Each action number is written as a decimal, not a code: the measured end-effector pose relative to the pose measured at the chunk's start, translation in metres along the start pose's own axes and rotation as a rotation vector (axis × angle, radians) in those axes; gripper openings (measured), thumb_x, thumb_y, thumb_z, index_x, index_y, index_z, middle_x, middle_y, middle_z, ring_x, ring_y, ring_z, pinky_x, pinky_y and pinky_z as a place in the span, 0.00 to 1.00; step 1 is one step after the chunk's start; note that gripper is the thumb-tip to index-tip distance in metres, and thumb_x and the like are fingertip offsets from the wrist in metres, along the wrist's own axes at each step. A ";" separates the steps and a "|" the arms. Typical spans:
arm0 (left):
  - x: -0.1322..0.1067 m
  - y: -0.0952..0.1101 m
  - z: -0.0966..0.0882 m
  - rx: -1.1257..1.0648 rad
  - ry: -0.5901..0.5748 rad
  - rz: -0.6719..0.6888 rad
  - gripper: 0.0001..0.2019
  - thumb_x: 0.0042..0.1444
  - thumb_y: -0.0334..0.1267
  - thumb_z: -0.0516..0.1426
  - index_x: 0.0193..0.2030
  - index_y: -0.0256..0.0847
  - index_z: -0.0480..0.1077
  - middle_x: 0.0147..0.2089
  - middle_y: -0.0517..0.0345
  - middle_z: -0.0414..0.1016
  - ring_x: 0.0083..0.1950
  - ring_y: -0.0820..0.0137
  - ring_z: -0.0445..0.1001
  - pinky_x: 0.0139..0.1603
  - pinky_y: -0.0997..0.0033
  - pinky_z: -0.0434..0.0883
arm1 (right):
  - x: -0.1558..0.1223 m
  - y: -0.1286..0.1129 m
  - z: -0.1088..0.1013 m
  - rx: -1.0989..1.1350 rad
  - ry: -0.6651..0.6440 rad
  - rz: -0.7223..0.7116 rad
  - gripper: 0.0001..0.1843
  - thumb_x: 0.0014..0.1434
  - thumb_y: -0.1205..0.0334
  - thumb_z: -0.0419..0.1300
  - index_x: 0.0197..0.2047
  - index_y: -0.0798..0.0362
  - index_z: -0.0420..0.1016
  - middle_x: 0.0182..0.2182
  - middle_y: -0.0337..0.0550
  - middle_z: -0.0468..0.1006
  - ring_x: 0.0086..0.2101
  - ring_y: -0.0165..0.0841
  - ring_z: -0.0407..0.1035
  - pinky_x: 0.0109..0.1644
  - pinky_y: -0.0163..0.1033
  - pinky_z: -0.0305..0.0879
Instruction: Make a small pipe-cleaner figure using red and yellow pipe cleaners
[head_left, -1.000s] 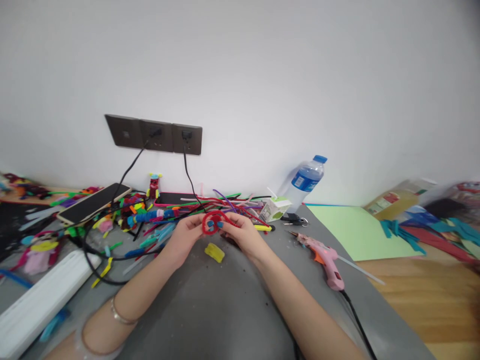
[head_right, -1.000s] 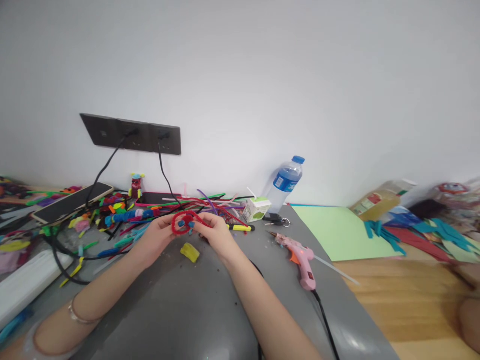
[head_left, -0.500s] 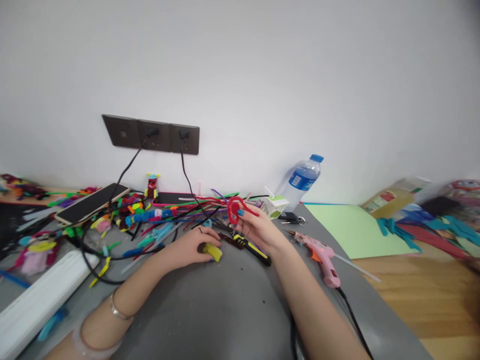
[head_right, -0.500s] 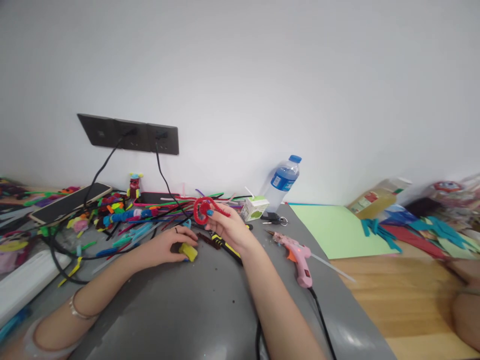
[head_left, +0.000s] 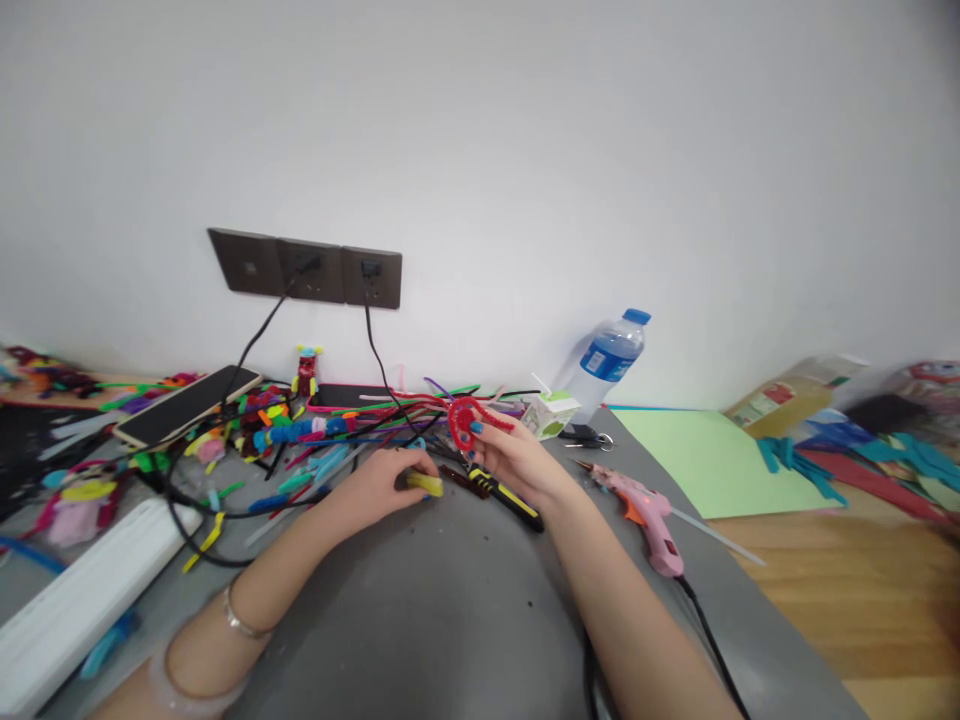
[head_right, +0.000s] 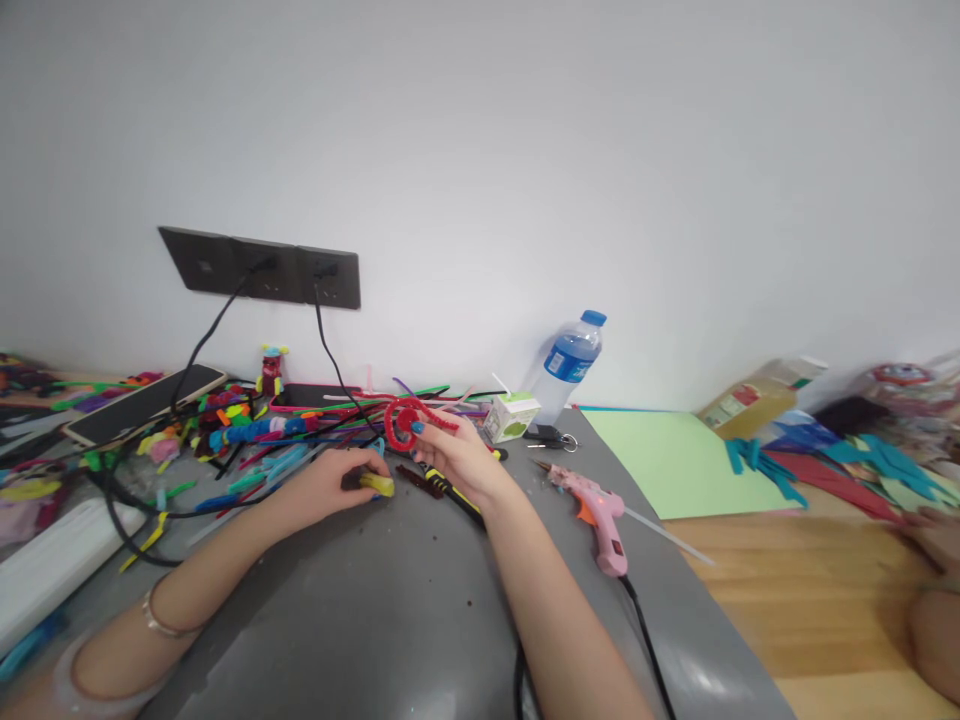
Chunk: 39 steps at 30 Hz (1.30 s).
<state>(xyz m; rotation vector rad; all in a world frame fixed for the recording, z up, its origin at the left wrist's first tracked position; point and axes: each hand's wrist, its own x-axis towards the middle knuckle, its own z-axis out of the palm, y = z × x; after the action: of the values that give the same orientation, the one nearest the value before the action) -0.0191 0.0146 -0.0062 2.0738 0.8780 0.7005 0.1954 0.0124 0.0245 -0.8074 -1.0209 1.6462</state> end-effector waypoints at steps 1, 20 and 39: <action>0.000 0.001 0.000 -0.038 0.027 -0.011 0.10 0.51 0.30 0.59 0.41 0.43 0.75 0.41 0.56 0.81 0.41 0.66 0.77 0.45 0.69 0.70 | -0.001 0.000 0.000 -0.014 -0.018 0.006 0.16 0.46 0.56 0.73 0.37 0.53 0.80 0.31 0.40 0.79 0.29 0.27 0.69 0.30 0.32 0.65; 0.002 0.017 -0.007 -0.253 0.364 0.010 0.11 0.47 0.29 0.61 0.40 0.39 0.73 0.40 0.54 0.80 0.42 0.66 0.78 0.48 0.68 0.72 | -0.006 0.006 0.005 -0.475 -0.183 0.105 0.18 0.53 0.47 0.67 0.34 0.55 0.76 0.18 0.33 0.71 0.16 0.22 0.52 0.18 0.32 0.39; 0.000 0.009 -0.005 0.069 0.466 0.182 0.11 0.52 0.29 0.61 0.43 0.40 0.72 0.40 0.55 0.79 0.41 0.67 0.78 0.44 0.68 0.74 | -0.002 0.011 0.006 -0.368 -0.129 0.143 0.19 0.49 0.49 0.70 0.33 0.57 0.75 0.24 0.37 0.73 0.23 0.24 0.63 0.26 0.32 0.52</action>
<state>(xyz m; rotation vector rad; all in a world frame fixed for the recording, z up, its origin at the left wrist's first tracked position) -0.0196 0.0126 0.0044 2.1038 0.9793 1.3041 0.1860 0.0077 0.0169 -1.0452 -1.4115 1.6702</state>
